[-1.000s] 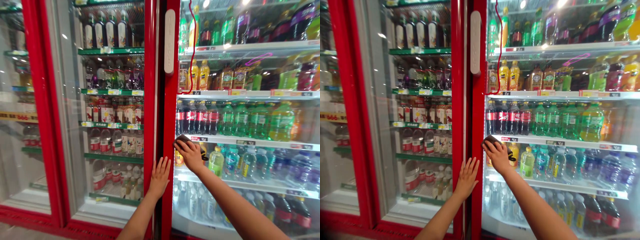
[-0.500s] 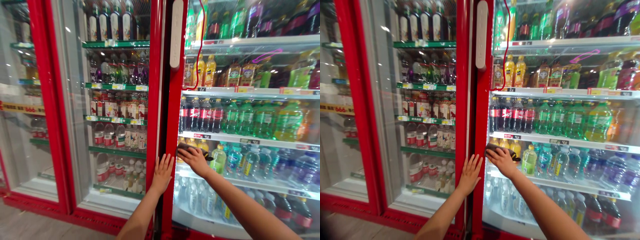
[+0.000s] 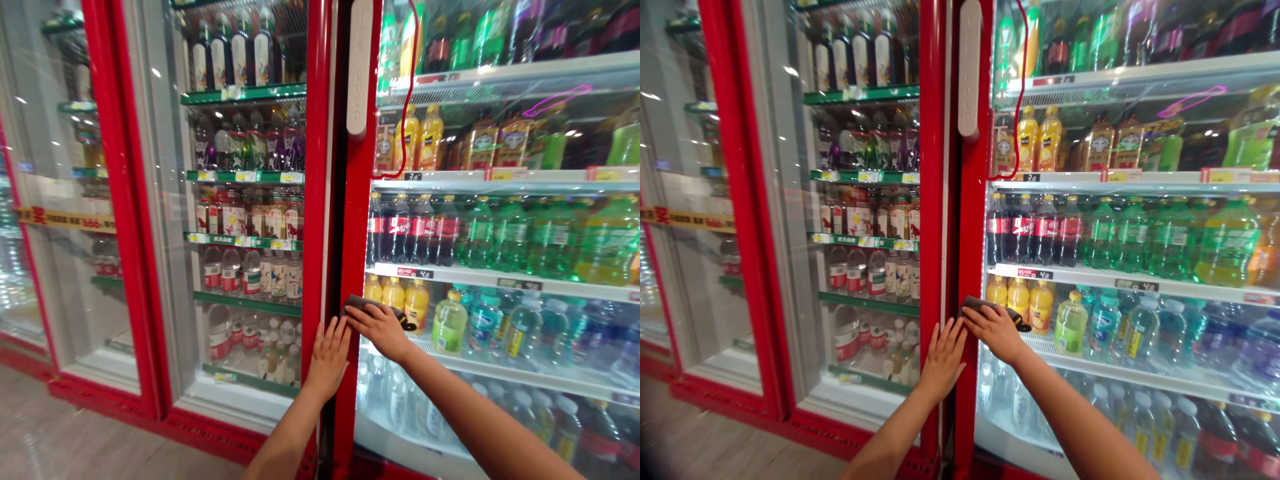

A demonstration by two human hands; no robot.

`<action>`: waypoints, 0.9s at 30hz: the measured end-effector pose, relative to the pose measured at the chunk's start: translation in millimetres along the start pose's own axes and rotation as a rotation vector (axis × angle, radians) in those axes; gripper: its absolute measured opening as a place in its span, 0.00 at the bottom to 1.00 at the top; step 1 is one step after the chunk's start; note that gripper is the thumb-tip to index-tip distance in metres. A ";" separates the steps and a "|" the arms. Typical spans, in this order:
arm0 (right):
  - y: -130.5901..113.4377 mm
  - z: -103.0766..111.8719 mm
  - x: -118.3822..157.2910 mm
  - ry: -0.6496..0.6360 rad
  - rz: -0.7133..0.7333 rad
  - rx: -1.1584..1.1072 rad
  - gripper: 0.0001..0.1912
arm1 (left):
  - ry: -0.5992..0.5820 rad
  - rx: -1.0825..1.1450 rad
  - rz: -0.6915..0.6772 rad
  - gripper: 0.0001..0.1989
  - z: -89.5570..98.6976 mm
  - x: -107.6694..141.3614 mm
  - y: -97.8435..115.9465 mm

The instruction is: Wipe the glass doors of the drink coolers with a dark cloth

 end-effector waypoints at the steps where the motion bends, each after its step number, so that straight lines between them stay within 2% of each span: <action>1: 3.3 2.7 -3.6 -0.015 0.008 -0.011 0.17 | 0.008 -0.003 -0.003 0.45 0.5 2.3 -0.1; 5: 32.9 18.6 -34.5 -0.002 -0.153 0.020 0.21 | 0.019 -0.006 0.075 0.47 5.5 -1.4 -0.7; 7: 33.3 18.5 -38.0 0.015 -0.188 0.035 0.23 | 0.013 -0.002 0.098 0.47 6.3 -4.5 1.8; 9: 16.3 10.2 -24.3 0.003 -0.135 0.009 0.23 | 0.001 0.003 0.110 0.47 4.6 -1.6 5.4; 12: -18.7 -3.9 15.1 -0.037 -0.043 -0.066 0.24 | -0.027 0.017 0.114 0.47 0.5 14.7 10.0; 14: -29.2 -5.9 36.0 -0.050 0.014 -0.088 0.24 | -0.039 0.028 0.095 0.47 -0.3 26.6 12.1; 17: -11.4 4.2 45.9 -0.027 0.013 -0.050 0.24 | -0.034 0.038 0.079 0.46 3.3 31.9 13.6; 19: 12.1 15.1 47.7 0.033 -0.128 0.032 0.25 | -0.021 0.041 0.081 0.46 7.6 26.0 14.8; 21: 25.5 22.9 56.7 0.103 -0.288 0.110 0.27 | -0.009 0.042 0.083 0.46 11.8 17.2 17.3; 23: 19.3 22.8 71.6 0.136 -0.337 0.124 0.28 | -0.002 0.040 0.081 0.46 14.8 10.0 21.0; 27: -15.1 10.1 85.7 0.098 -0.205 0.059 0.25 | 0.007 0.037 0.064 0.45 17.0 3.4 30.3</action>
Point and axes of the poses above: each hand's wrist, its own x-axis away from the middle knuckle, its own z-axis out of the back of the hand, y = z × x, the point moved 3 cm from there along -x, towards the middle knuckle, and after that the axes turned 4 degrees about z, right-handed, at the moved point
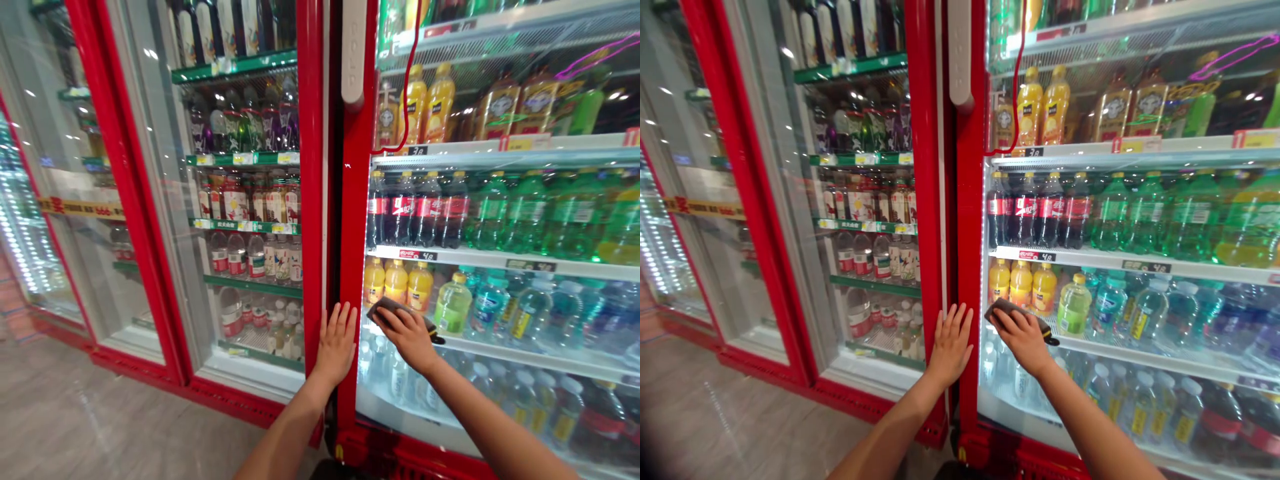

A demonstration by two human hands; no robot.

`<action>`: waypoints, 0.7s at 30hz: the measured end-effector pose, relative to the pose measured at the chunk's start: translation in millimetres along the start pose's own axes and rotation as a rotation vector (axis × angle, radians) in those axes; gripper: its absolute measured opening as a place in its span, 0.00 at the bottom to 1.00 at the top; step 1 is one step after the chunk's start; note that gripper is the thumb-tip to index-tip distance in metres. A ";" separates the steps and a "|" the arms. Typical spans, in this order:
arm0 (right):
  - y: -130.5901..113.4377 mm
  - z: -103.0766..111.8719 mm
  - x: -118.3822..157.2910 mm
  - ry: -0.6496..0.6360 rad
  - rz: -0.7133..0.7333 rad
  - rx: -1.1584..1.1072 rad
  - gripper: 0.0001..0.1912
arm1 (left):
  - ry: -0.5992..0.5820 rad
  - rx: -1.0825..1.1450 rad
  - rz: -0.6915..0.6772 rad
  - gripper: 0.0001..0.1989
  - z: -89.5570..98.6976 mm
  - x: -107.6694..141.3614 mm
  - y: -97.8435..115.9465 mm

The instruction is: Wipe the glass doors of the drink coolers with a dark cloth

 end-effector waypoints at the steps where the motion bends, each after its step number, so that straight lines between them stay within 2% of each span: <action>1: -3.2 -1.3 -3.0 -0.010 0.038 -0.014 0.23 | 0.001 0.002 -0.003 0.44 -0.1 -1.3 2.5; 3: 3.9 -0.6 -16.4 -0.015 0.069 -0.017 0.22 | 0.006 0.008 -0.002 0.42 -0.8 -5.5 7.7; 6: 39.0 9.4 -28.8 0.046 -0.078 0.046 0.24 | 0.023 0.019 -0.019 0.43 -3.3 -15.2 16.4; 8: 58.5 18.1 -17.4 0.091 -0.233 0.096 0.28 | 0.036 0.030 -0.054 0.44 -6.1 -21.6 22.5; 10: 62.8 23.7 4.4 0.103 -0.316 0.127 0.31 | 0.048 0.042 -0.089 0.44 -9.2 -27.2 28.2; 11: 59.7 24.7 14.3 0.095 -0.299 0.131 0.30 | 0.053 0.047 -0.102 0.44 -10.6 -29.8 30.9; 13: 50.4 24.4 25.1 0.058 -0.145 0.120 0.25 | 0.066 0.058 -0.123 0.43 -12.5 -35.7 36.9; 15: 49.9 24.2 23.5 0.012 0.048 0.100 0.21 | 0.078 0.071 -0.148 0.43 -12.9 -42.8 44.2; 16: 56.4 25.7 20.5 0.001 0.089 0.100 0.21 | 0.081 0.078 -0.160 0.43 -12.6 -46.7 48.2; 18: 81.3 32.4 17.7 0.013 -0.005 0.123 0.25 | 0.082 0.087 -0.177 0.43 -11.6 -54.6 56.6; 21: 116.5 47.4 41.3 0.107 -0.344 0.164 0.32 | 0.084 0.094 -0.196 0.44 -10.2 -63.8 68.7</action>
Point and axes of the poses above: each hand's wrist, its own x-axis away from the middle knuckle, its own z-axis out of the back of the hand, y = z × x, the point moved 3 cm from there along -x, towards the middle knuckle, and after that the axes turned 4 degrees about z, right-handed, at the moved point
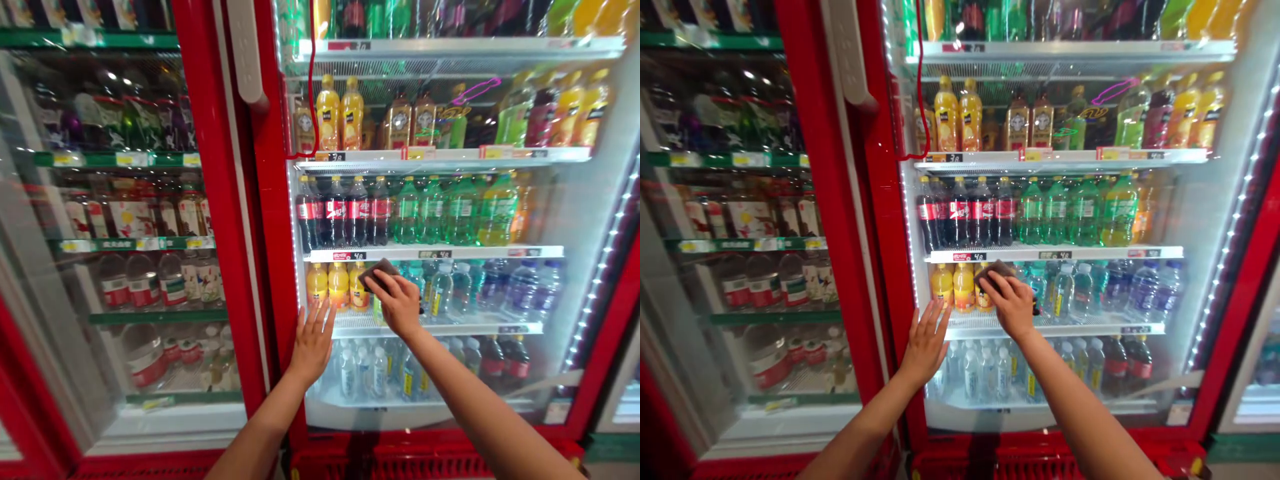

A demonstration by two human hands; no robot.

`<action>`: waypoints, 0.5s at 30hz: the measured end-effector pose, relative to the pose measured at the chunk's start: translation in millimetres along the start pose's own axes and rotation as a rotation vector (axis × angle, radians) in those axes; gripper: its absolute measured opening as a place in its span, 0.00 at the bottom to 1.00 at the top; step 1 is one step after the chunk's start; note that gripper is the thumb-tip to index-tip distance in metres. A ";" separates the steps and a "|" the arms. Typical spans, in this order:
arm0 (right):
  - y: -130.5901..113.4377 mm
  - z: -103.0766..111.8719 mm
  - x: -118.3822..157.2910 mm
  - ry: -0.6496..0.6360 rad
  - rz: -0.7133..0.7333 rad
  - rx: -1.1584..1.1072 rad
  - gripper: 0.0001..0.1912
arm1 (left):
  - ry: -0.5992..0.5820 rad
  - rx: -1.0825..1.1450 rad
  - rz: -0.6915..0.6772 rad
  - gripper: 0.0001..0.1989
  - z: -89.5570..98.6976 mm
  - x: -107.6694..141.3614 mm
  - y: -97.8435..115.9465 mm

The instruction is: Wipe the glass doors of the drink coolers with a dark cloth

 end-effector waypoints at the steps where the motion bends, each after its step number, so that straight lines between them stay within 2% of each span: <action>1: 9.6 4.1 11.6 0.028 -0.095 0.009 0.34 | 0.002 0.005 -0.009 0.43 -0.4 -2.9 3.5; 3: 18.3 10.1 38.4 0.050 -0.200 0.037 0.35 | 0.005 0.019 -0.027 0.43 -1.6 -7.9 11.2; 6: 17.0 9.5 58.9 -0.069 -0.030 0.010 0.36 | 0.017 0.034 -0.061 0.44 -3.5 -16.9 25.9; 8: 25.1 9.2 56.0 -0.131 0.093 -0.015 0.35 | 0.039 0.035 -0.086 0.44 -4.2 -25.1 38.1; 9: 34.2 10.7 52.6 -0.129 0.100 -0.015 0.35 | 0.051 0.035 -0.098 0.44 -4.4 -29.6 44.7; 12: 68.4 21.0 55.0 -0.011 -0.081 0.042 0.36 | 0.074 0.036 -0.130 0.43 -6.2 -42.5 64.5; 15: 81.4 29.5 84.4 0.073 -0.266 0.119 0.38 | 0.089 0.035 -0.164 0.42 -10.4 -51.7 83.4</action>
Point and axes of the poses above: each hand's wrist, its own x-axis away from the middle knuckle, its own z-axis out of the back of the hand, y = z × x, the point moved 3 cm from there along -x, towards the middle knuckle, and after that the axes turned 4 degrees about z, right-handed, at the moved point
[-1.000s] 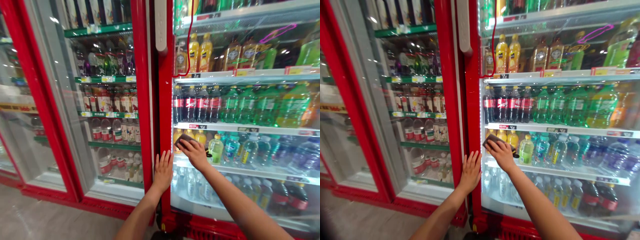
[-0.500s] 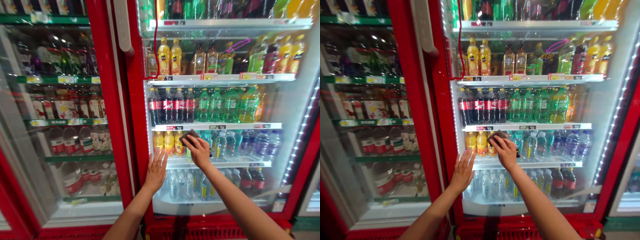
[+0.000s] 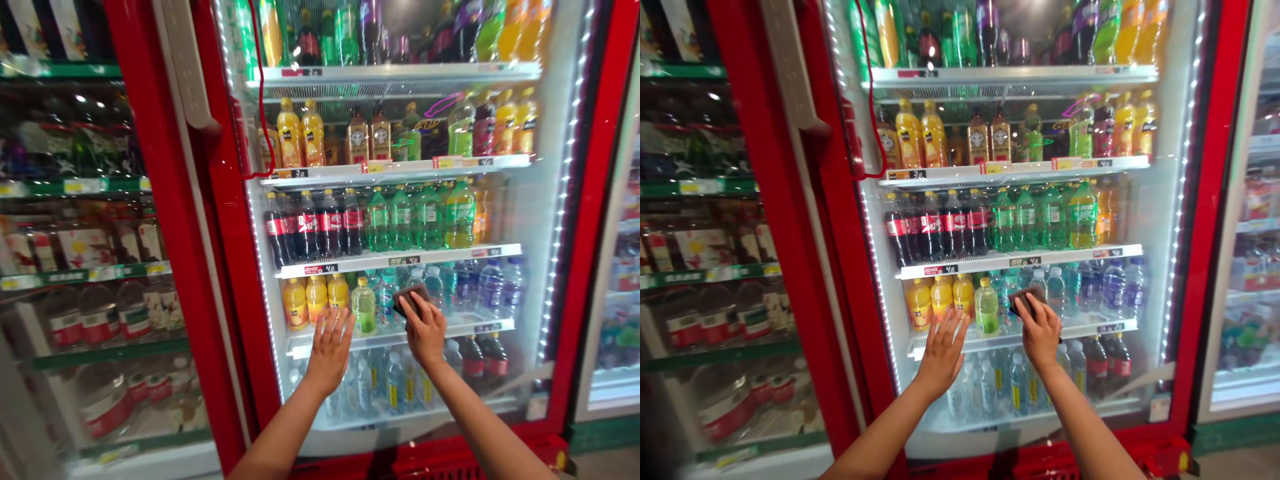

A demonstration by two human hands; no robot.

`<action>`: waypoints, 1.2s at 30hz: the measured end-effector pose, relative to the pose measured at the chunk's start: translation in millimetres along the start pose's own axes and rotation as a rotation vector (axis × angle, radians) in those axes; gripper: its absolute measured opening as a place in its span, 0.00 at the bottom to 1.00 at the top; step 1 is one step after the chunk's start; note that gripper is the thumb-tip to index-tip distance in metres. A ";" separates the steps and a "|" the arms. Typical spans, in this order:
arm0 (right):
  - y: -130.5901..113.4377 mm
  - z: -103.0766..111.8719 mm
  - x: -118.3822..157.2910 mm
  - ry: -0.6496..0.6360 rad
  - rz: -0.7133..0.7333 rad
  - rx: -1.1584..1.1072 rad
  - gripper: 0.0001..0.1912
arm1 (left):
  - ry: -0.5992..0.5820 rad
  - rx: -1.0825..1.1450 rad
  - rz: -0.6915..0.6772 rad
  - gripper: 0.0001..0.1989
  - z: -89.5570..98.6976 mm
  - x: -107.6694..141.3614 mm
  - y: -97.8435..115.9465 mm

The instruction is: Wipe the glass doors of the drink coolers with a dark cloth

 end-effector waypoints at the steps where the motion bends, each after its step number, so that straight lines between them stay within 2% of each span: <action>1: 1.0 1.4 10.2 -0.014 -0.005 0.006 0.38 | 0.005 0.002 -0.014 0.42 -2.3 -2.9 5.8; 4: 0.1 2.4 23.8 -0.104 0.102 -0.038 0.37 | 0.005 0.012 -0.052 0.42 -10.2 -10.8 24.5; 7: 21.3 4.2 9.1 -0.121 0.153 -0.063 0.35 | -0.037 0.026 -0.074 0.42 -18.4 -20.1 44.5; 10: 60.4 10.4 1.3 -0.033 0.033 -0.016 0.38 | -0.057 0.043 -0.096 0.42 -24.4 -31.6 64.3; 13: 81.7 16.6 21.3 0.015 -0.084 0.024 0.40 | -0.046 0.068 -0.124 0.42 -29.0 -43.2 82.1; 16: 81.6 16.0 36.3 -0.041 -0.030 -0.024 0.41 | -0.035 0.079 -0.154 0.42 -34.9 -55.3 97.8; 18: 86.8 13.7 28.3 -0.076 0.042 -0.069 0.40 | -0.005 0.075 -0.181 0.40 -39.3 -64.8 107.6; 20: 104.9 13.7 11.3 -0.061 0.050 -0.075 0.40 | 0.026 0.075 -0.206 0.39 -43.9 -75.5 117.0; 23: 141.3 19.5 0.8 0.024 -0.075 -0.034 0.41 | 0.044 0.087 -0.239 0.40 -50.4 -90.2 130.9; 25: 154.0 24.1 15.0 0.046 -0.172 -0.010 0.43 | 0.037 0.094 -0.255 0.41 -54.0 -96.7 139.6; 27: 152.4 27.1 37.2 0.018 -0.208 -0.012 0.46 | 0.016 0.099 -0.266 0.42 -57.0 -100.6 147.3; 29: 145.0 27.5 51.9 -0.056 -0.156 -0.055 0.47 | -0.004 0.106 -0.292 0.42 -59.4 -103.7 154.4; 31: 145.8 26.7 50.9 -0.121 -0.077 -0.107 0.46 | -0.012 0.112 -0.320 0.42 -61.8 -108.2 161.0; 33: 162.5 26.3 38.6 -0.132 -0.063 -0.125 0.45 | -0.014 0.116 -0.330 0.42 -64.8 -115.5 167.2; 36: 203.3 28.1 27.8 -0.034 -0.220 -0.093 0.48 | -0.002 0.119 -0.323 0.44 -69.6 -129.2 176.4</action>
Point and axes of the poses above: each hand's wrist, its own x-axis away from the middle knuckle, its own z-axis out of the back of the hand, y = z × x, the point moved 3 cm from there along -x, towards the middle knuckle, and after that the axes turned 4 degrees about z, right-handed, at the moved point
